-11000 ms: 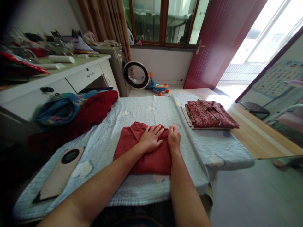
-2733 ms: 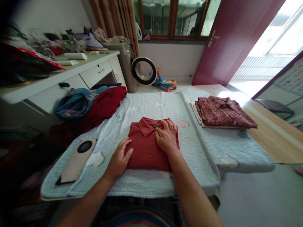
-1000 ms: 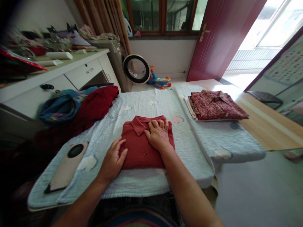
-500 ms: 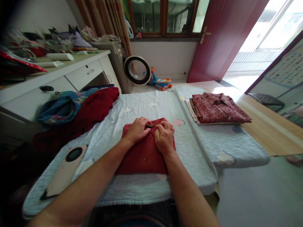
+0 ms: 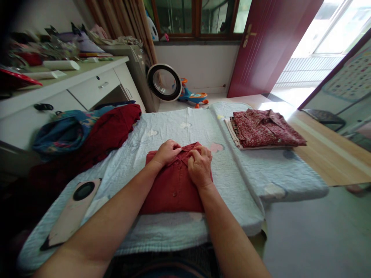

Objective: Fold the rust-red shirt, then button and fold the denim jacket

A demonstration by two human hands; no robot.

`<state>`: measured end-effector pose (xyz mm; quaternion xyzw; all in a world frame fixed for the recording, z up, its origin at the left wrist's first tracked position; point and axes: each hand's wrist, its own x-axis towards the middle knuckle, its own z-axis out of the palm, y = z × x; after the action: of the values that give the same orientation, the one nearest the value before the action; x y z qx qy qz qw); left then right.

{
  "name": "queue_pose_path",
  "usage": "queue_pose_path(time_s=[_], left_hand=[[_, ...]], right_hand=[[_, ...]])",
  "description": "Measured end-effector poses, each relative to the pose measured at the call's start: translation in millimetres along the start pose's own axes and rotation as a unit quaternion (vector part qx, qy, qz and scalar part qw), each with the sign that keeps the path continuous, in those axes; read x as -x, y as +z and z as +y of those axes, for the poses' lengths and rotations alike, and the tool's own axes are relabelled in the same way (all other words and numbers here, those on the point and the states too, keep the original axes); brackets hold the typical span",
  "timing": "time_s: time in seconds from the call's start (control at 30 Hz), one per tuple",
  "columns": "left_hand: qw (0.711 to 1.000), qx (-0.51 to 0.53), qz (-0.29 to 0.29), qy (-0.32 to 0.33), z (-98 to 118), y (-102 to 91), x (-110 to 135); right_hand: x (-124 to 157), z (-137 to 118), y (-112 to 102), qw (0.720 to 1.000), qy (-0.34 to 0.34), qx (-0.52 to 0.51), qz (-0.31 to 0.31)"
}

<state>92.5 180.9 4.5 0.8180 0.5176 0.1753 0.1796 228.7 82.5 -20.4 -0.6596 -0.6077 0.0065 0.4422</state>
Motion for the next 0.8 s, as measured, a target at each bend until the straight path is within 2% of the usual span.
queue_pose_path(time_s=[0.23,0.37,0.47,0.67,0.8], left_hand=[[0.999,0.042,-0.008,-0.023,-2,3.7,-4],[0.999,0.033,-0.001,-0.015,-1,2.1,-3],[1.000,0.010,0.002,0.019,0,-1.2,4],[0.987,-0.083,-0.020,0.135,5,-6.9,33],[0.982,-0.070,-0.034,0.173,4,-5.5,51]], right_hand=[[-1,0,0,1.000,-0.004,0.007,-0.004],[-1,1,1,1.000,0.002,0.014,-0.013],[-1,2,2,1.000,0.000,0.015,-0.013],[-1,3,3,1.000,-0.005,0.008,-0.002],[-1,5,3,1.000,-0.010,0.000,0.005]])
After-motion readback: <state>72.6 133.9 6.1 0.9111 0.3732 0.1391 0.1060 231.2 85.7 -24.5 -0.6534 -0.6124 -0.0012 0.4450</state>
